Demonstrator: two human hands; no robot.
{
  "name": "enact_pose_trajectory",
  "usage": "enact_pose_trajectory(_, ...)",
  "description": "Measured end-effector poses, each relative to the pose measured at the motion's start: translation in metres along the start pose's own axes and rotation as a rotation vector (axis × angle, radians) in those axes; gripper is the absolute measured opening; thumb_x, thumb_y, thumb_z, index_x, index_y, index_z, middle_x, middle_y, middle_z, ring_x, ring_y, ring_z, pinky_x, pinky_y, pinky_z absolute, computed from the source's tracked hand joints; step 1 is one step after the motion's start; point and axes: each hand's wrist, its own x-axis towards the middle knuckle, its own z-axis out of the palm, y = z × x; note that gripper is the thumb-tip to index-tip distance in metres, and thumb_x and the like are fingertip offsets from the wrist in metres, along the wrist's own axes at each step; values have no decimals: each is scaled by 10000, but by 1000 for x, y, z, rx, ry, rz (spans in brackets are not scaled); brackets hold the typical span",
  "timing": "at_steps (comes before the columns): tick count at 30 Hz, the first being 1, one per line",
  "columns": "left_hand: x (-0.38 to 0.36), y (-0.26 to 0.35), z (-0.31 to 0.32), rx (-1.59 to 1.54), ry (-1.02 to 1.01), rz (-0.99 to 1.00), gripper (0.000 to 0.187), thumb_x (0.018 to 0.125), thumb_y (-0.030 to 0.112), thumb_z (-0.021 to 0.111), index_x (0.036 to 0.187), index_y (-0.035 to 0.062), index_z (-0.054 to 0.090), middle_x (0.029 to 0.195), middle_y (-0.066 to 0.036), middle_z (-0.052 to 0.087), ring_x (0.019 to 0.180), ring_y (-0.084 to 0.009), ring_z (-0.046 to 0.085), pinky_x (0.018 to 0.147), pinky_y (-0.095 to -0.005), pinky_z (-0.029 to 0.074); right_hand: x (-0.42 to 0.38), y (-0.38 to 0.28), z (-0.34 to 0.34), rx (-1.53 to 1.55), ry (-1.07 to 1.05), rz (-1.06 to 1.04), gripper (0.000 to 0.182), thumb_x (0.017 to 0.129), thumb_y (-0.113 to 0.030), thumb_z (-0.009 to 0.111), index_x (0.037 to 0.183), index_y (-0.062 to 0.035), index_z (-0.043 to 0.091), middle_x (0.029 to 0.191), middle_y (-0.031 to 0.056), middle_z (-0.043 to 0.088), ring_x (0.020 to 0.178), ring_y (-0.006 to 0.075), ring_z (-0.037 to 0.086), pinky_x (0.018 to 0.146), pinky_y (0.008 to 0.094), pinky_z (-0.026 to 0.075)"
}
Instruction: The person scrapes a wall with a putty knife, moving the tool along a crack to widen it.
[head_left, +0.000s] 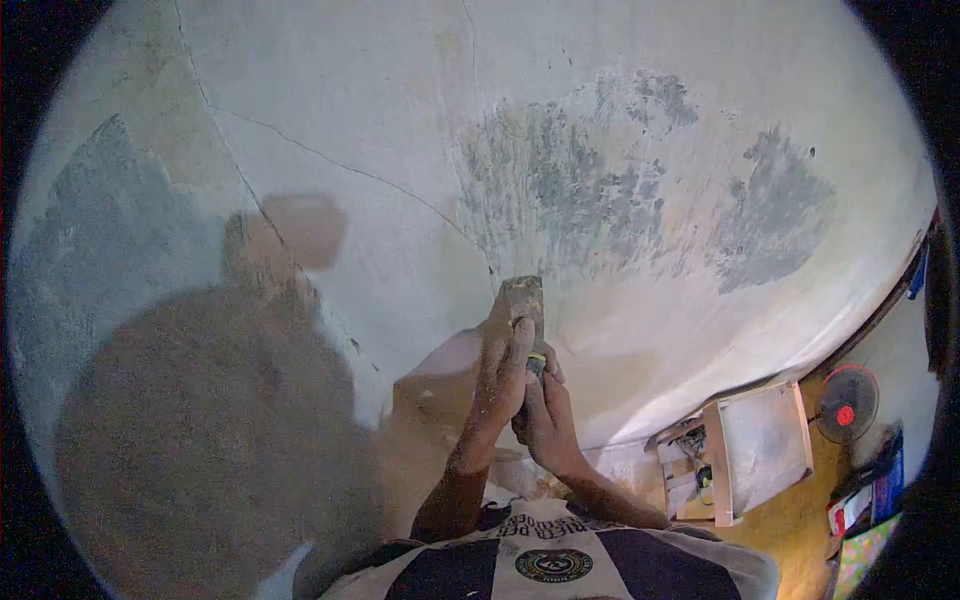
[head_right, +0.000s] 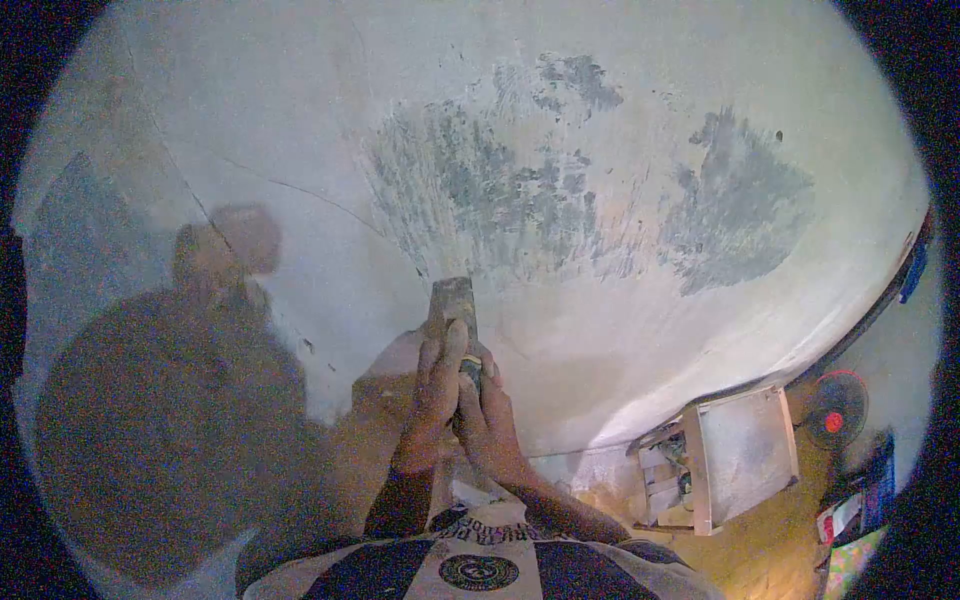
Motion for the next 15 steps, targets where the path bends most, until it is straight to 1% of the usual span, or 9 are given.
enact_pose_trajectory(1,2,-4,-1,-1,-25,27,381,979,397,450,877,39,534,636,-87,576,582,-217,581,563,-333,477,-1,4,0,-23,13,-26,408,1011,-250,366,1353,-39,297,685,-17,466,487,32,413,419,191,347)
enact_pose_trajectory(3,5,-11,-3,3,-72,79,398,982,404,437,846,41,524,631,-93,574,578,-219,580,558,-334,477,-4,3,-1,2,23,12,428,1011,-248,364,1370,-31,282,686,-16,462,494,35,416,428,190,351)
enact_pose_trajectory(4,6,-7,-3,3,-80,64,392,984,399,433,854,41,525,631,-92,574,578,-216,579,557,-332,476,-3,2,-1,15,27,27,438,1012,-247,363,1379,-27,274,686,-16,460,498,36,418,432,190,354)
enact_pose_trajectory(7,4,-2,-1,-5,-97,10,391,988,397,424,863,43,533,632,-91,575,578,-211,577,558,-326,475,-2,1,0,-51,8,-31,443,1012,-242,358,1376,-2,278,695,-12,468,498,40,423,438,192,355)
enact_pose_trajectory(9,2,-6,-8,11,-109,-26,410,988,411,420,850,45,544,631,-89,574,579,-211,577,559,-324,474,-2,9,0,-74,48,-61,418,1011,-238,358,1337,19,312,686,-7,472,502,43,425,448,198,359)
enact_pose_trajectory(10,0,-8,-7,27,-99,-30,428,986,420,418,827,45,549,631,-87,575,578,-210,578,558,-322,473,-3,12,2,-81,72,-75,407,1011,-235,358,1318,30,329,682,-5,474,504,44,426,453,201,361)
enact_pose_trajectory(13,-1,-4,-1,70,-66,-16,467,980,440,423,763,50,561,640,-82,582,584,-203,581,559,-316,472,-3,6,-2,-140,32,-98,381,1009,-225,356,1284,39,360,654,-2,473,511,50,433,465,208,366)
enact_pose_trajectory(15,-3,3,2,67,-54,-10,475,980,437,434,735,50,560,641,-78,583,591,-195,586,566,-315,475,-3,-1,2,-127,51,-73,376,1007,-218,359,1282,38,363,645,-1,477,515,53,437,468,211,366)
